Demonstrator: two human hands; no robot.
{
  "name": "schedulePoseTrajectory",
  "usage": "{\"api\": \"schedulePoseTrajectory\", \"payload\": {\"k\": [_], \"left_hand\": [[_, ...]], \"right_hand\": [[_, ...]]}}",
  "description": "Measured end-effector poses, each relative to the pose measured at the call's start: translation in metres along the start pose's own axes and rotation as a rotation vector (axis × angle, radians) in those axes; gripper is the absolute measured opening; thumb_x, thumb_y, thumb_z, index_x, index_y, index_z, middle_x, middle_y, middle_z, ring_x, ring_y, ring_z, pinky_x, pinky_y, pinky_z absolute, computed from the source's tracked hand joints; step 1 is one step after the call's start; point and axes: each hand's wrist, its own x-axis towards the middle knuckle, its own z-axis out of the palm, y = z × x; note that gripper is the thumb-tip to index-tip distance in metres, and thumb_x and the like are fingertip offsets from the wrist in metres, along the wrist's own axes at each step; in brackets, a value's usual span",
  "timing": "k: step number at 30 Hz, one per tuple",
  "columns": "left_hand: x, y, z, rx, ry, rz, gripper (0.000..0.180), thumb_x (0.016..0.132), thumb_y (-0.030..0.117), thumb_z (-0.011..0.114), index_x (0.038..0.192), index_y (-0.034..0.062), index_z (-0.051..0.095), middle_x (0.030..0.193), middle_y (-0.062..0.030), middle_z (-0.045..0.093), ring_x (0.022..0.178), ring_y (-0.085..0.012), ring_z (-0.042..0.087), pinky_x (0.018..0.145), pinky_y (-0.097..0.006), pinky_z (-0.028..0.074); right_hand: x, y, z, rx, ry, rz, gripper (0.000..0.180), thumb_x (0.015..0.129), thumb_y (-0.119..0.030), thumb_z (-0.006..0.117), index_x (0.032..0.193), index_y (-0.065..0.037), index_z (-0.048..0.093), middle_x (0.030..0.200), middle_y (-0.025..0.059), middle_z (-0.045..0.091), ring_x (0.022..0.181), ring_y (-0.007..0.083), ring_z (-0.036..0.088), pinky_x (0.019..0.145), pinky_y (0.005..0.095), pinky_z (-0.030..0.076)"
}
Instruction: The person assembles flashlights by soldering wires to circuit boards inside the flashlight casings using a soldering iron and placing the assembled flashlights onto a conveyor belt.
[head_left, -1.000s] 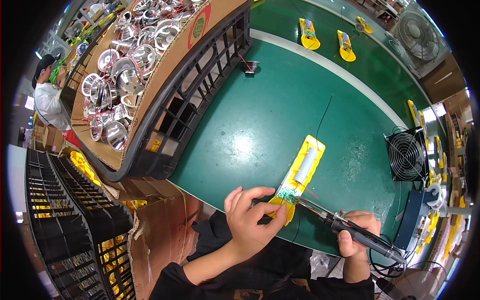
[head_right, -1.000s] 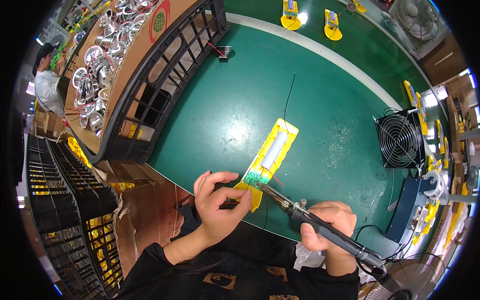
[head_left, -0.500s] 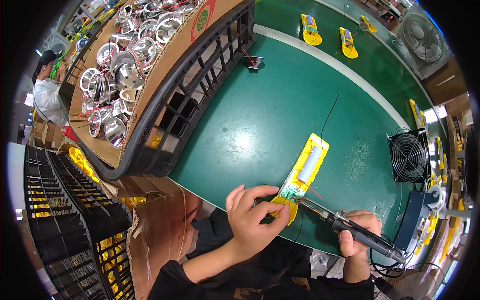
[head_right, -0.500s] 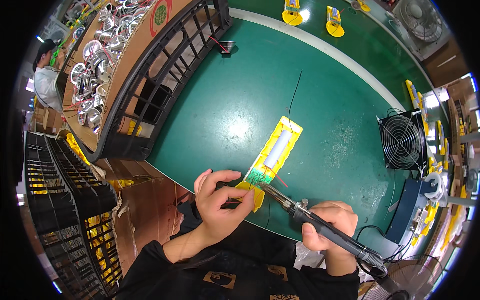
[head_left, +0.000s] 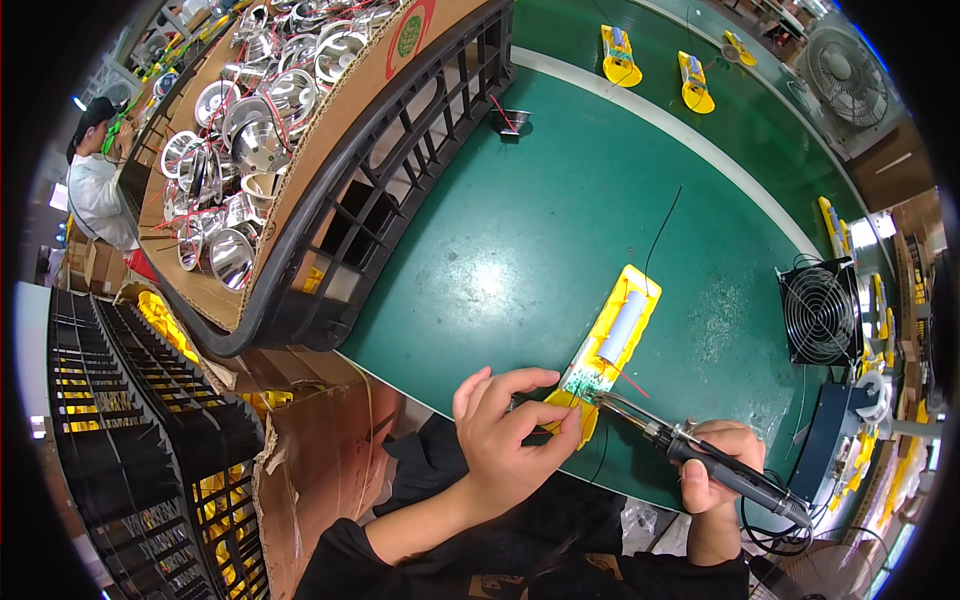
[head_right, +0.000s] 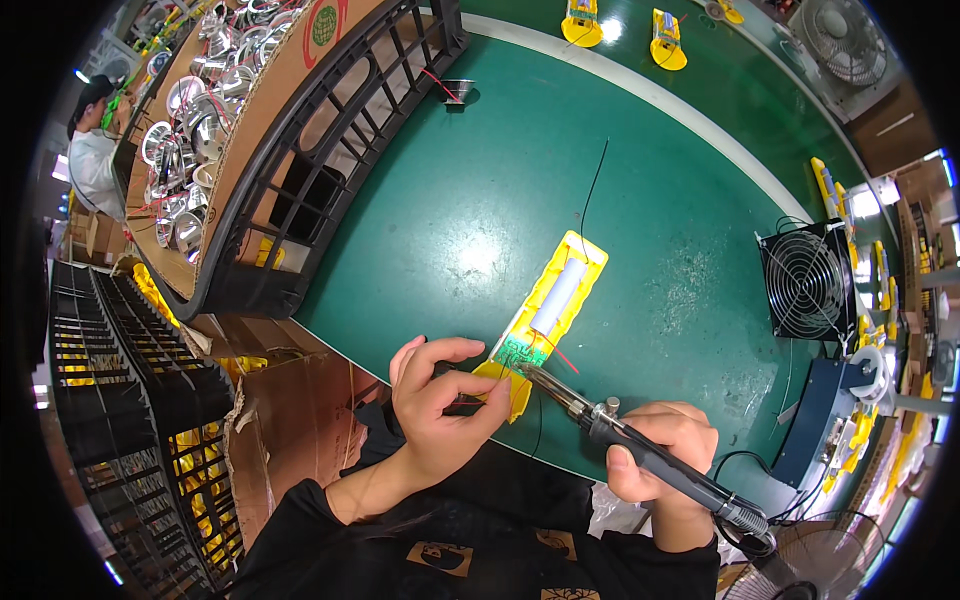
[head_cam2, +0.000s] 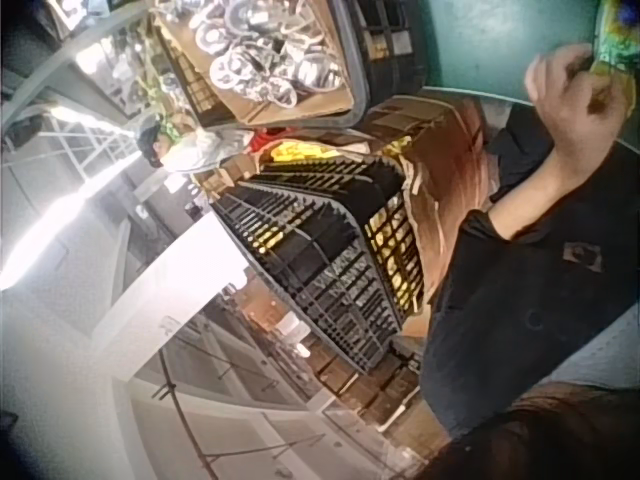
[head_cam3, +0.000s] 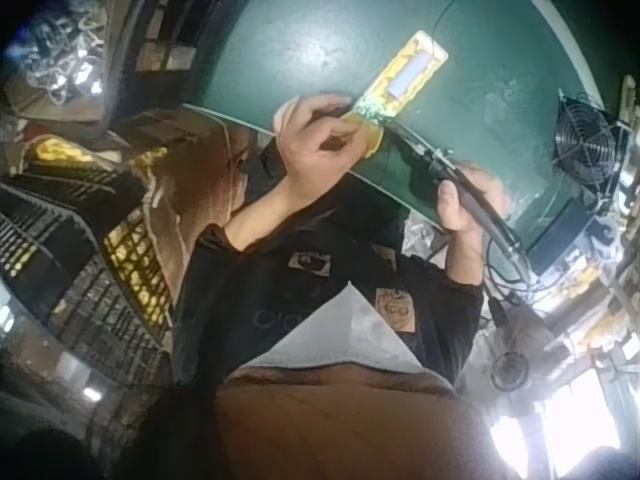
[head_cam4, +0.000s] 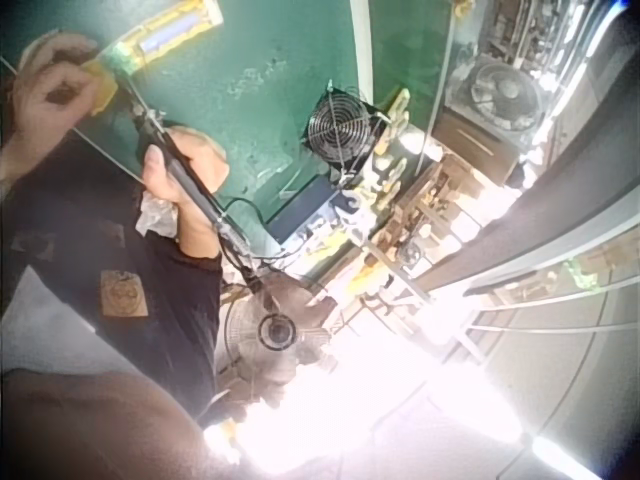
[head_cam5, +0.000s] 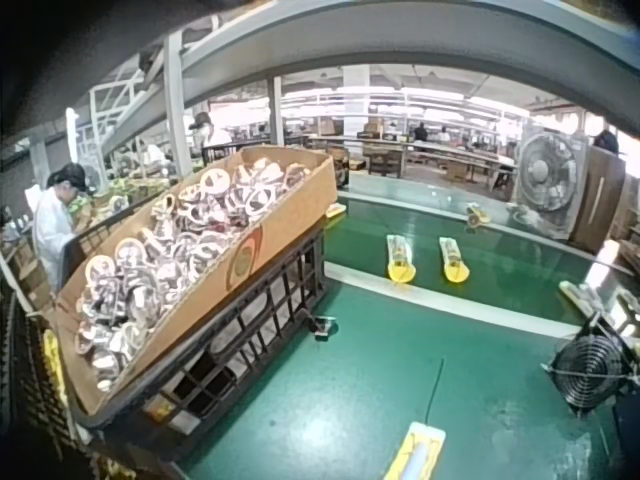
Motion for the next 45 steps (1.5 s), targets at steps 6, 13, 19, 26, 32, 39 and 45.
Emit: {"api": "schedulePoseTrajectory", "payload": {"k": [6, 13, 19, 26, 32, 39, 45], "left_hand": [[0.0, -0.001, -0.001, -0.003, 0.004, 0.01, 0.012, 0.059, 0.012, 0.071, 0.062, 0.0124, 0.059, 0.09, -0.0002, 0.058, 0.076, -0.0148, 0.055, 0.084, -0.04, 0.032], [0.0, -0.001, -0.001, -0.006, -0.034, 0.005, 0.012, 0.058, 0.011, 0.072, 0.062, 0.0117, 0.061, 0.091, -0.0022, 0.058, 0.078, -0.016, 0.055, 0.084, -0.041, 0.032], [0.0, -0.001, -0.001, -0.005, -0.038, 0.01, 0.011, 0.058, 0.011, 0.072, 0.062, 0.0116, 0.061, 0.09, -0.0021, 0.058, 0.079, -0.0154, 0.056, 0.084, -0.041, 0.032], [0.0, -0.002, -0.001, -0.007, -0.021, 0.005, 0.011, 0.059, 0.011, 0.072, 0.062, 0.0117, 0.061, 0.09, -0.0019, 0.058, 0.078, -0.015, 0.056, 0.085, -0.041, 0.032], [0.0, -0.001, -0.001, -0.009, -0.029, -0.005, 0.011, 0.059, 0.011, 0.072, 0.062, 0.0118, 0.061, 0.089, -0.0017, 0.058, 0.077, -0.015, 0.056, 0.086, -0.041, 0.032], [-0.002, -0.002, 0.001, -0.004, 0.001, 0.009, 0.011, 0.059, 0.009, 0.07, 0.062, 0.0115, 0.06, 0.086, -0.0003, 0.061, 0.071, -0.0157, 0.055, 0.087, -0.041, 0.032], [-0.003, -0.001, 0.002, 0.024, 0.028, 0.023, 0.011, 0.059, 0.008, 0.07, 0.063, 0.0111, 0.06, 0.086, -0.0001, 0.061, 0.072, -0.0156, 0.055, 0.088, -0.041, 0.032]], "right_hand": [[-0.002, 0.001, -0.001, 0.024, 0.008, 0.016, 0.021, 0.07, -0.014, 0.063, 0.073, 0.0, 0.048, 0.052, 0.0079, 0.053, 0.04, 0.0171, 0.051, 0.038, 0.0254, 0.042], [-0.002, 0.001, -0.001, 0.029, -0.014, 0.026, 0.021, 0.071, -0.014, 0.062, 0.074, 0.001, 0.047, 0.051, 0.0078, 0.053, 0.04, 0.0174, 0.052, 0.039, 0.0254, 0.042], [-0.002, 0.001, -0.001, 0.012, -0.019, 0.007, 0.022, 0.071, -0.014, 0.062, 0.074, 0.001, 0.047, 0.051, 0.0077, 0.053, 0.04, 0.0175, 0.052, 0.038, 0.0255, 0.043], [-0.005, 0.002, -0.004, 0.036, 0.023, 0.015, 0.023, 0.071, -0.016, 0.062, 0.075, 0.001, 0.047, 0.051, 0.0075, 0.053, 0.041, 0.0182, 0.053, 0.04, 0.0267, 0.044], [-0.012, 0.003, -0.003, -0.015, 0.148, 0.068, 0.034, 0.076, -0.028, 0.059, 0.078, 0.001, 0.043, 0.048, 0.0026, 0.048, 0.038, 0.0083, 0.044, 0.039, 0.0206, 0.037], [-0.012, 0.002, -0.003, -0.013, 0.154, 0.083, 0.033, 0.077, -0.028, 0.059, 0.079, 0.0, 0.042, 0.05, 0.0034, 0.047, 0.038, 0.0075, 0.043, 0.04, 0.019, 0.036], [-0.009, -0.002, -0.003, 0.015, 0.151, 0.092, 0.031, 0.076, -0.025, 0.059, 0.078, 0.0, 0.043, 0.051, 0.0047, 0.048, 0.039, 0.0092, 0.045, 0.04, 0.02, 0.038]]}}
